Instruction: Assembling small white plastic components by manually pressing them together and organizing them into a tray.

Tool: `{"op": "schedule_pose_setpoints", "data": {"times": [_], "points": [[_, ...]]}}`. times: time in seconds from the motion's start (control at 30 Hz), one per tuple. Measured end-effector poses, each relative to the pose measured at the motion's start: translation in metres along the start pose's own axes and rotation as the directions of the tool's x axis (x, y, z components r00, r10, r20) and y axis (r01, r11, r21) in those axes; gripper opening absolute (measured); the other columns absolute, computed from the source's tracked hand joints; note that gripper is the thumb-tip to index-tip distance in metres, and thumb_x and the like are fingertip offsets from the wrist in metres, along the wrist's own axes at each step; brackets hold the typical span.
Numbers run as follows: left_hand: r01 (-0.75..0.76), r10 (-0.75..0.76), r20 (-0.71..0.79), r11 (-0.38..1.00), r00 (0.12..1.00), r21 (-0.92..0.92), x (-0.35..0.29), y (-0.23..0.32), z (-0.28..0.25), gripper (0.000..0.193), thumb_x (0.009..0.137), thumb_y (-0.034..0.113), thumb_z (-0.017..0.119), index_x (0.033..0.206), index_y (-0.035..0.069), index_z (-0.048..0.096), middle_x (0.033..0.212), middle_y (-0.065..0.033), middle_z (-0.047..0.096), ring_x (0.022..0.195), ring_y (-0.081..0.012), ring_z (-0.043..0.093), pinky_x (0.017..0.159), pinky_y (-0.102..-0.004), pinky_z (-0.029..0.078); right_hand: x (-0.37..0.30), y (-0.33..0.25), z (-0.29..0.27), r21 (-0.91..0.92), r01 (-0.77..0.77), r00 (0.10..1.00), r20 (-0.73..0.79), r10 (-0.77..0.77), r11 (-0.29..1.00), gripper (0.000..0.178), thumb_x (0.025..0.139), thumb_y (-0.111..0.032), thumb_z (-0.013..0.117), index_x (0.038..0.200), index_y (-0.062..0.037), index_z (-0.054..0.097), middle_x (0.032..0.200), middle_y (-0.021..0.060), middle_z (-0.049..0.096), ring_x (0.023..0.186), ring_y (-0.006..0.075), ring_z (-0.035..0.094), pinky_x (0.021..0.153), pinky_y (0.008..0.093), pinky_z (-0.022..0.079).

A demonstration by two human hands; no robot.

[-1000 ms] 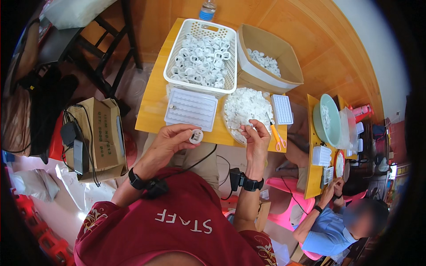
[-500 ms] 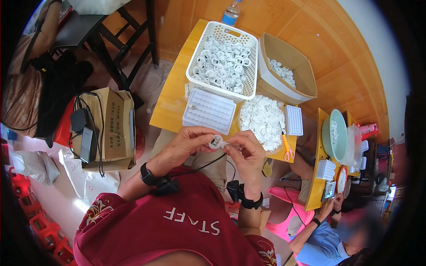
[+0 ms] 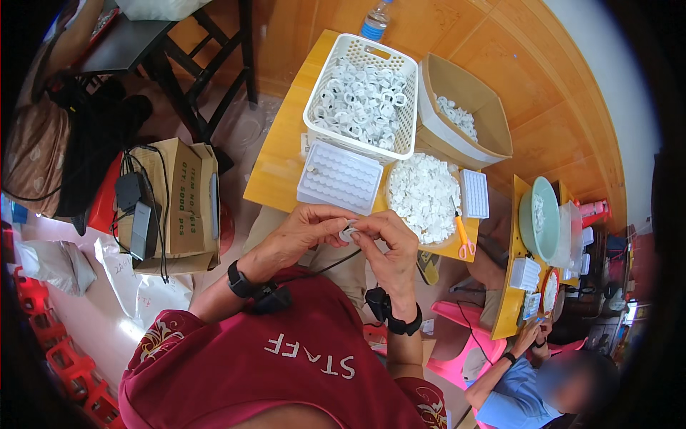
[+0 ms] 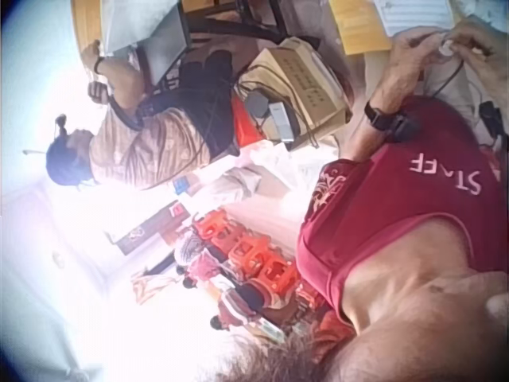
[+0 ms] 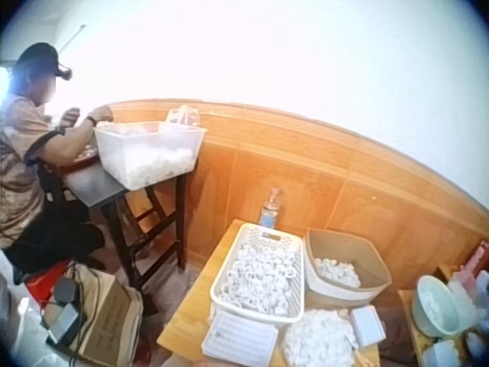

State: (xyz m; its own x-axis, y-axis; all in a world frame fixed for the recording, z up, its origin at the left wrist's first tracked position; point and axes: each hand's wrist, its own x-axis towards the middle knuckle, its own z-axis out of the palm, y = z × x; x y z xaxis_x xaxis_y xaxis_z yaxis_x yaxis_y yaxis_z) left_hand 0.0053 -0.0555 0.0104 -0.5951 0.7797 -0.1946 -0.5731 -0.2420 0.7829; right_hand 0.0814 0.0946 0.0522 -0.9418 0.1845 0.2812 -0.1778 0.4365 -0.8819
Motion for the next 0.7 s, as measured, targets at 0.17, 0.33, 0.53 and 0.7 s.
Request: {"op": "schedule_pose_setpoints", "data": {"times": [0.17, 0.33, 0.53, 0.7], "points": [[0.006, -0.006, 0.000, 1.000, 1.000, 0.016, 0.002, -0.002, -0.001, 0.024, 0.087, 0.017, 0.057, 0.105, 0.002, 0.062, 0.094, -0.0046, 0.062, 0.079, -0.0084, 0.057, 0.071, -0.0224, 0.048, -0.001, -0.001, 0.004, -0.036, 0.014, 1.000, -0.021, -0.014, 0.999, 0.020, 0.067, 0.009, 0.065, 0.085, -0.0013, 0.065, 0.077, 0.0052, 0.058, 0.062, 0.0096, 0.054, 0.055, 0.0213, 0.043], [-0.017, 0.017, 0.009, 1.000, 1.000, 0.011, 0.005, -0.001, 0.001, 0.025, 0.086, 0.016, 0.058, 0.106, 0.002, 0.061, 0.094, -0.0048, 0.062, 0.082, -0.0091, 0.057, 0.073, -0.0232, 0.047, -0.001, -0.005, 0.007, -0.175, 0.065, 0.995, -0.065, -0.078, 0.982, 0.018, 0.068, 0.009, 0.064, 0.082, -0.0008, 0.060, 0.074, 0.0049, 0.057, 0.058, 0.0107, 0.053, 0.050, 0.0221, 0.041], [-0.117, 0.117, 0.011, 0.981, 0.993, 0.152, 0.007, 0.006, 0.008, 0.020, 0.084, 0.012, 0.060, 0.100, 0.000, 0.061, 0.092, -0.0049, 0.063, 0.082, -0.0093, 0.058, 0.073, -0.0229, 0.048, -0.002, 0.002, 0.016, -0.156, 0.122, 0.981, -0.128, -0.143, 0.980, 0.022, 0.071, 0.007, 0.063, 0.089, -0.0033, 0.056, 0.075, 0.0060, 0.053, 0.057, 0.0111, 0.053, 0.047, 0.0215, 0.040], [-0.186, 0.206, -0.103, 0.967, 0.973, 0.171, 0.009, 0.005, 0.013, 0.013, 0.083, 0.006, 0.059, 0.095, 0.002, 0.063, 0.091, -0.0031, 0.056, 0.082, -0.0085, 0.056, 0.070, -0.0216, 0.048, -0.008, 0.012, 0.015, 0.308, -0.154, 0.956, -0.192, 0.220, 0.939, 0.017, 0.075, 0.004, 0.061, 0.090, -0.0021, 0.055, 0.078, 0.0021, 0.053, 0.062, 0.0051, 0.049, 0.052, 0.0178, 0.039]]}}
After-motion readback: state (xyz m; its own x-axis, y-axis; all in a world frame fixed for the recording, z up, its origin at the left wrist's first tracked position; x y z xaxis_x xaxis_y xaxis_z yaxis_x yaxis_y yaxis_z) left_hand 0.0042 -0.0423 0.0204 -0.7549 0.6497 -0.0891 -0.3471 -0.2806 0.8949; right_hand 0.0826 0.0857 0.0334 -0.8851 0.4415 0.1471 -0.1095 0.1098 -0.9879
